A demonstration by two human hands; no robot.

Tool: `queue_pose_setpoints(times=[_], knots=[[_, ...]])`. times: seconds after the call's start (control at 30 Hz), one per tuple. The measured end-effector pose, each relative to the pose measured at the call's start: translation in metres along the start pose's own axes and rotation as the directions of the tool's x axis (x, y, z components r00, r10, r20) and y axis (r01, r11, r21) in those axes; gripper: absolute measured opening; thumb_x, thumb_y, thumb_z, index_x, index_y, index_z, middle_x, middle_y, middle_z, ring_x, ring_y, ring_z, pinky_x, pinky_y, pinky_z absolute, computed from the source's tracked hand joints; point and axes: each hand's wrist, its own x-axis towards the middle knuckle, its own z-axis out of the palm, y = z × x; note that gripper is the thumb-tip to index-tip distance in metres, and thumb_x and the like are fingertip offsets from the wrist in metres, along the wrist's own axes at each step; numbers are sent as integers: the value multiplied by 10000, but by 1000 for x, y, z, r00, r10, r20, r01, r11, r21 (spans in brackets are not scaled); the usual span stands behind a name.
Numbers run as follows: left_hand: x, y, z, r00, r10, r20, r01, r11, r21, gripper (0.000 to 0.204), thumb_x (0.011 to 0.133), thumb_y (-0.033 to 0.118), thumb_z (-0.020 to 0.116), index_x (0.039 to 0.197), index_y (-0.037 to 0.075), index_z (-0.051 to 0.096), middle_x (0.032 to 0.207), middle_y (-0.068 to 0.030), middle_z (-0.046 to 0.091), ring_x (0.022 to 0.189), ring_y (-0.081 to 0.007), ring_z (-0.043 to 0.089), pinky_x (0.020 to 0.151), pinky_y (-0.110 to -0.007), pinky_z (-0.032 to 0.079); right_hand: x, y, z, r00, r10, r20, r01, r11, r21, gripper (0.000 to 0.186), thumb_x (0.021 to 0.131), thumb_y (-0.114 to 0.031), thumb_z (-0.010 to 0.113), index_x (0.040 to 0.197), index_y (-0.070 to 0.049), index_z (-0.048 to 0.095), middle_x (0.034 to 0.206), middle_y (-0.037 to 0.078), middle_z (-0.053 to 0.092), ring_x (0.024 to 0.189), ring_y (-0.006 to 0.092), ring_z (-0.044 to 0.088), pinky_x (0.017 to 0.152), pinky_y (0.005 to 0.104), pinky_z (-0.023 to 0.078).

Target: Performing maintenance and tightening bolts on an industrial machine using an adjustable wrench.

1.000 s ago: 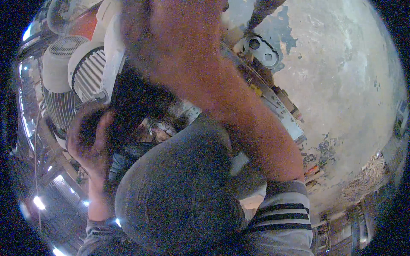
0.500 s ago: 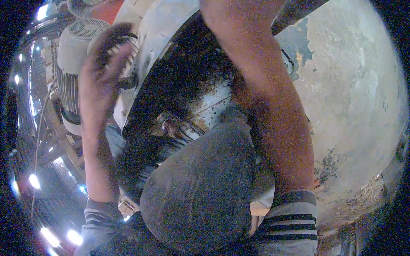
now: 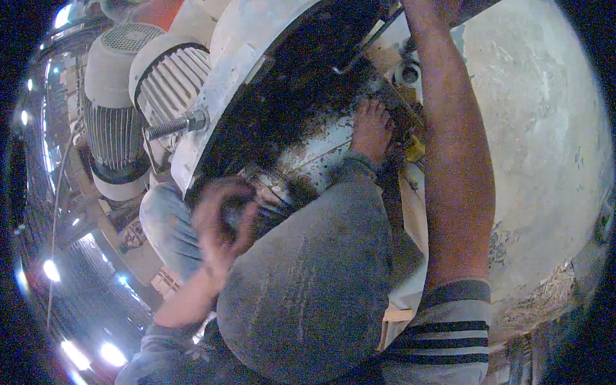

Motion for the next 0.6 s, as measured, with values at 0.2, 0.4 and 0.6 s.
queue_pose_setpoints(times=[0.2, 0.4, 0.6], knots=[[-38, -73, 42, 421, -887, 191, 446, 19, -895, 277, 808, 207, 521, 1043, 60, 507, 959, -96, 578, 834, -238, 545, 756, -366, 434, 3, 0, -3, 1000, 14, 24, -12, 999, -49, 374, 656, 91, 404, 977, -53, 531, 745, 125, 568, 728, 247, 563, 667, 363, 441], [-12, -79, 53, 443, -864, 240, 271, -127, -954, 424, 871, 397, 347, 1105, 82, 507, 1013, -52, 555, 875, -209, 511, 722, -350, 432, 3, 14, 2, 998, 65, 15, -65, 997, -51, 374, 657, 81, 408, 974, -68, 537, 771, 126, 579, 753, 257, 565, 676, 369, 443], [-17, -104, 42, 493, -800, 341, 457, -95, -884, 395, 933, 366, 303, 1107, 85, 517, 948, -51, 567, 782, -172, 517, 650, -306, 439, -2, 18, 14, 992, 108, 67, -99, 987, -130, 358, 678, 56, 433, 989, -88, 536, 838, 112, 583, 800, 258, 563, 727, 372, 438]])
